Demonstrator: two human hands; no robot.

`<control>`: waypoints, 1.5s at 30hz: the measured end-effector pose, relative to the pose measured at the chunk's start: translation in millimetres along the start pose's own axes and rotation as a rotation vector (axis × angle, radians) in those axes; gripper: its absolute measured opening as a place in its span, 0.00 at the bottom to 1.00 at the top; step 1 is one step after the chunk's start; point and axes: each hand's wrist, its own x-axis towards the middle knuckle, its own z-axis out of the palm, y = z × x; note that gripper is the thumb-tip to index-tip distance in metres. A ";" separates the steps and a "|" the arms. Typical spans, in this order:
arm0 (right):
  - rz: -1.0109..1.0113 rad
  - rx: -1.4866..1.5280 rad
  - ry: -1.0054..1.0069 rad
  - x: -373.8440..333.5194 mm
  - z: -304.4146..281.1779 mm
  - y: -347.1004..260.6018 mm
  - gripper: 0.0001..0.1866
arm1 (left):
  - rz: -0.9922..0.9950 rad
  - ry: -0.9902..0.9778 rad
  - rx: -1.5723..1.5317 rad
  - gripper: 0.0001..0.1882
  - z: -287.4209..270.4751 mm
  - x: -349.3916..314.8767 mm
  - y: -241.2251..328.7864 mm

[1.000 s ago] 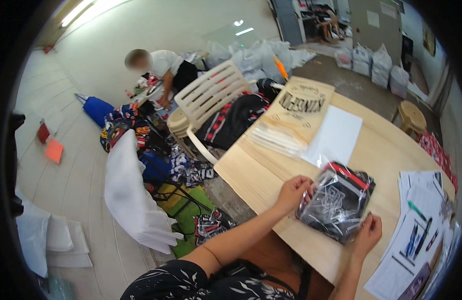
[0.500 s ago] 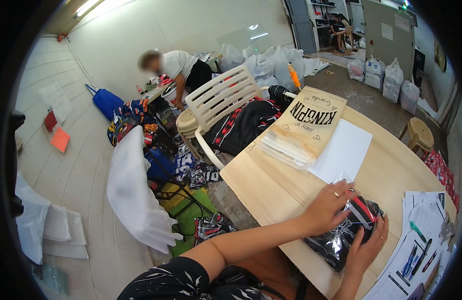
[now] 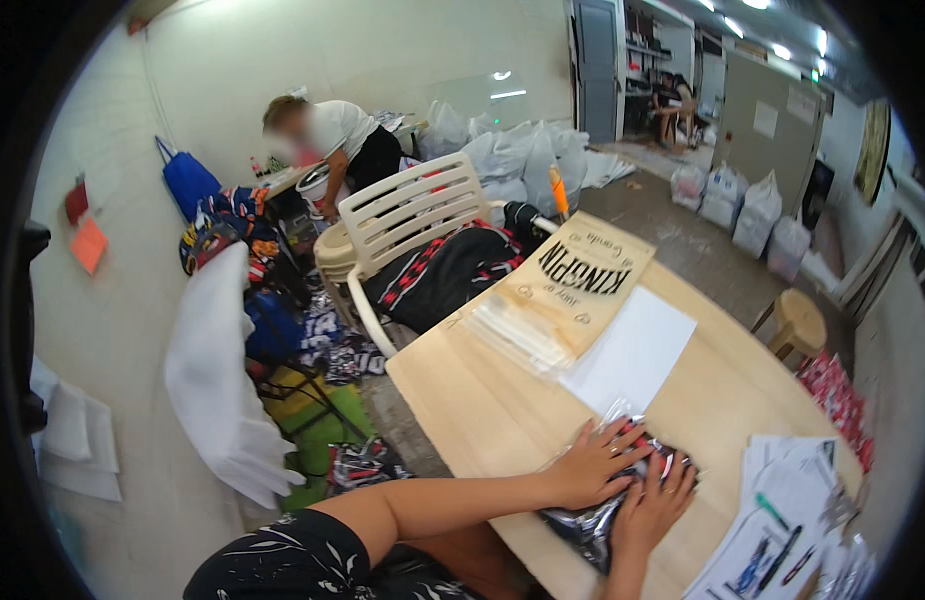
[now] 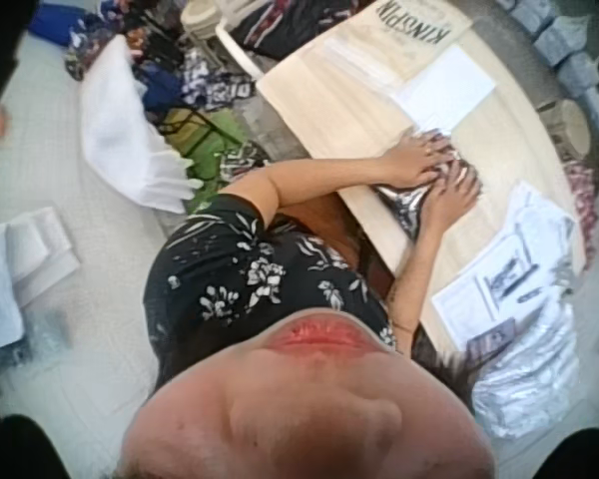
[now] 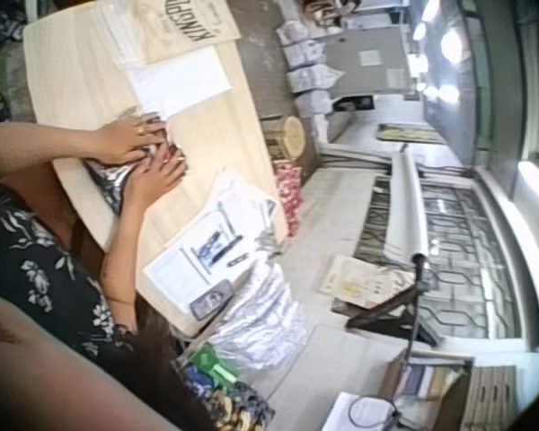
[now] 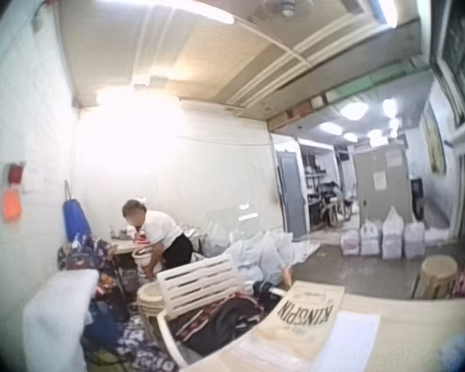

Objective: The person folds black athletic shorts with red and white accents on a wooden table, then places each folded pair into a clear plastic bag. The process is repeated for multiple pairs, with each item being neatly folded and packaged.

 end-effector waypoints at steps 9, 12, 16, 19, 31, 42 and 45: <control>0.094 -0.006 -0.079 -3.2 -1.8 -3.2 0.25 | 0.018 0.033 -0.044 0.31 2.2 -5.8 -3.1; 0.053 0.073 -0.010 -6.5 3.8 -0.8 0.24 | -0.005 0.018 -0.039 0.31 3.1 -8.9 -2.0; -0.031 0.146 0.089 -14.0 9.3 2.3 0.22 | -0.021 -0.031 -0.089 0.31 2.0 -14.8 -3.4; -0.073 0.192 0.127 -22.1 9.1 1.7 0.21 | 0.023 0.030 -0.285 0.32 -9.8 -31.2 -16.7; -0.112 0.733 -0.151 -69.5 6.8 -99.1 0.17 | -0.811 -0.176 -1.102 0.38 -91.7 -195.0 -47.3; 0.131 1.374 -0.469 -37.4 36.4 -43.4 0.12 | -1.031 0.199 -0.530 0.30 -309.2 -348.4 -122.1; 0.069 1.226 -0.424 -45.2 36.5 -47.9 0.10 | -1.112 0.393 -0.758 0.23 -323.6 -374.9 -136.6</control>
